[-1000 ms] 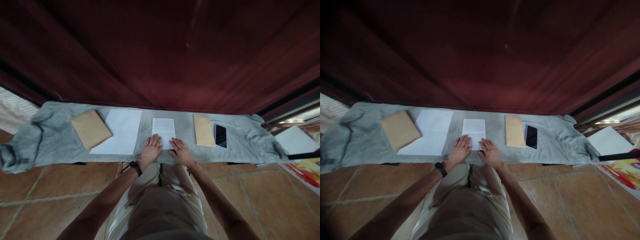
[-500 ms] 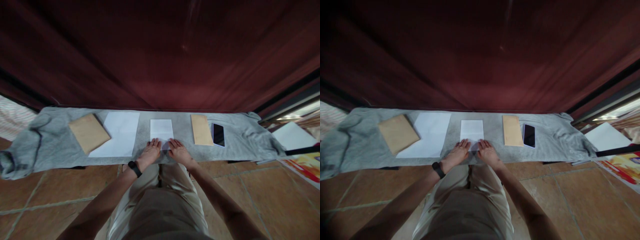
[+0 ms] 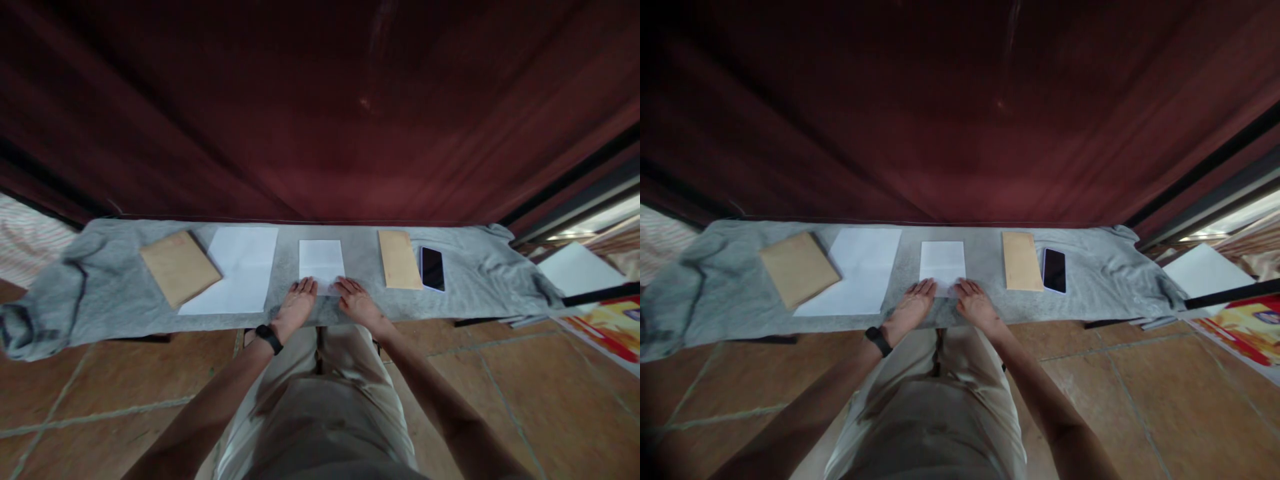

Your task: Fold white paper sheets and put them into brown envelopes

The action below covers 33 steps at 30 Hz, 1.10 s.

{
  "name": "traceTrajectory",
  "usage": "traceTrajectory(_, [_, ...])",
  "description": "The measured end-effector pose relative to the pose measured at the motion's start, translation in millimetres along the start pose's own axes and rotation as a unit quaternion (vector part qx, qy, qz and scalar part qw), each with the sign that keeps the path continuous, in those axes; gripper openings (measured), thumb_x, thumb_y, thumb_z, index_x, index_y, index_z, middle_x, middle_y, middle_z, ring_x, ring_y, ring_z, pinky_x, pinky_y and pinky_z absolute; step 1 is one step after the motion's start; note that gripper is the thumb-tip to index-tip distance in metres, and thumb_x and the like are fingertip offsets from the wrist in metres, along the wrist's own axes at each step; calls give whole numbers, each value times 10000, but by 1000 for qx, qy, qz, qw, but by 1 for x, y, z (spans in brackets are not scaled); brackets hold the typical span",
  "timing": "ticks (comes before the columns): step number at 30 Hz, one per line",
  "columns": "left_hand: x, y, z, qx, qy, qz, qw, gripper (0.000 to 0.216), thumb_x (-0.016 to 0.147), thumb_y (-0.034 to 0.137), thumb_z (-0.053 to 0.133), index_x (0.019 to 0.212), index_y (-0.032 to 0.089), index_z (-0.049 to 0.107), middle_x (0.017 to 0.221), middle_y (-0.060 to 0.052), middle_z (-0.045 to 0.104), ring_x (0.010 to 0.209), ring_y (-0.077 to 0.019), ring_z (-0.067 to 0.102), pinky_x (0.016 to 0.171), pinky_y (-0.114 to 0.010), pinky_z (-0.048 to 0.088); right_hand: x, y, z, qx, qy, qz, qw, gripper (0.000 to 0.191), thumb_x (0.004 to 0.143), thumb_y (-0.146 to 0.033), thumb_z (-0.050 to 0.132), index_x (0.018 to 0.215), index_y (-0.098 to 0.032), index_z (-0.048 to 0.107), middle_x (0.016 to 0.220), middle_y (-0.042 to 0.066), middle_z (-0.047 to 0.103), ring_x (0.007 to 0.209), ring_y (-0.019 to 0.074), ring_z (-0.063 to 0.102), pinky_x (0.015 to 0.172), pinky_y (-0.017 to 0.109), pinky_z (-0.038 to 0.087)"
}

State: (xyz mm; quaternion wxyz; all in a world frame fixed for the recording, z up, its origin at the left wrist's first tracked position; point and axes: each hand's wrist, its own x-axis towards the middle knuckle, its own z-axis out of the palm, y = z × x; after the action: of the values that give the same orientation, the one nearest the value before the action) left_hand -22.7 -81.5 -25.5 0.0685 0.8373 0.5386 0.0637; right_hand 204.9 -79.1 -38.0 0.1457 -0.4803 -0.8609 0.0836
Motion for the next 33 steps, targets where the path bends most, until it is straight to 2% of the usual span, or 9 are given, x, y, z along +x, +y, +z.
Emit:
traceTrajectory(3, [-6, -6, -5, -36, 28, 17, 999, 460, 930, 74, 398, 1305, 185, 641, 1411, -165, 653, 1335, -303, 603, 1127, -510, 466, -5, 6, 6, 52, 35, 9, 998, 468, 917, -92, 582, 1362, -214, 659, 1472, 112, 613, 1366, 246, 570, 1189, 471, 447])
traceTrajectory(8, [-24, -10, -14, -56, 39, 27, 997, 404, 980, 120, 408, 1288, 170, 665, 1337, -135, 703, 1274, -252, 643, 1117, -434, 486, -12, 16, 9, 144, 65, 16, 987, 393, 952, -105, 555, 1253, -277, 741, 1318, 55, 725, 1254, 215, 652, 1125, 460, 507])
traceTrajectory(11, [-34, -16, -9, -102, 51, 29, 993, 356, 992, 157, 455, 1259, 190, 688, 1328, -109, 712, 1259, -227, 650, 1122, -426, 497, -17, 18, 10, 177, 69, 21, 982, 330, 957, -127, 573, 1163, -281, 779, 1267, 46, 749, 1211, 219, 672, 1092, 463, 525])
traceTrajectory(15, [-39, -33, 5, -187, 98, 3, 978, 330, 942, 144, 529, 1208, 191, 717, 1368, -110, 687, 1290, -229, 630, 1124, -445, 511, -20, 18, 11, 205, 88, 21, 975, 280, 963, -140, 576, 1110, -247, 788, 1251, 57, 753, 1182, 214, 678, 1078, 437, 526])
traceTrajectory(20, [-34, -49, 12, -272, 124, -24, 954, 272, 904, 148, 575, 1098, 211, 756, 1268, -92, 731, 1239, -227, 656, 1101, -456, 533, -19, 16, 11, 218, 100, 39, 970, 273, 980, -166, 559, 1097, -261, 787, 1211, 54, 765, 1158, 208, 688, 1065, 429, 530])
traceTrajectory(27, [-29, -51, 11, -317, 136, -19, 938, 208, 922, 212, 595, 1031, 223, 772, 1204, -91, 757, 1213, -244, 657, 1099, -491, 521, -19, 17, 12, 190, 85, 32, 978, 267, 990, -201, 575, 1146, -278, 777, 1244, 54, 753, 1190, 219, 675, 1066, 441, 525])
traceTrajectory(33, [-23, -52, 12, -335, 165, -57, 926, 210, 956, 333, 600, 999, 214, 768, 1071, -88, 779, 1083, -240, 698, 1016, -440, 558, -12, 19, 11, 194, 88, 58, 975, 258, 1025, -272, 541, 1147, -255, 767, 1151, 57, 775, 1108, 214, 697, 1010, 396, 539])
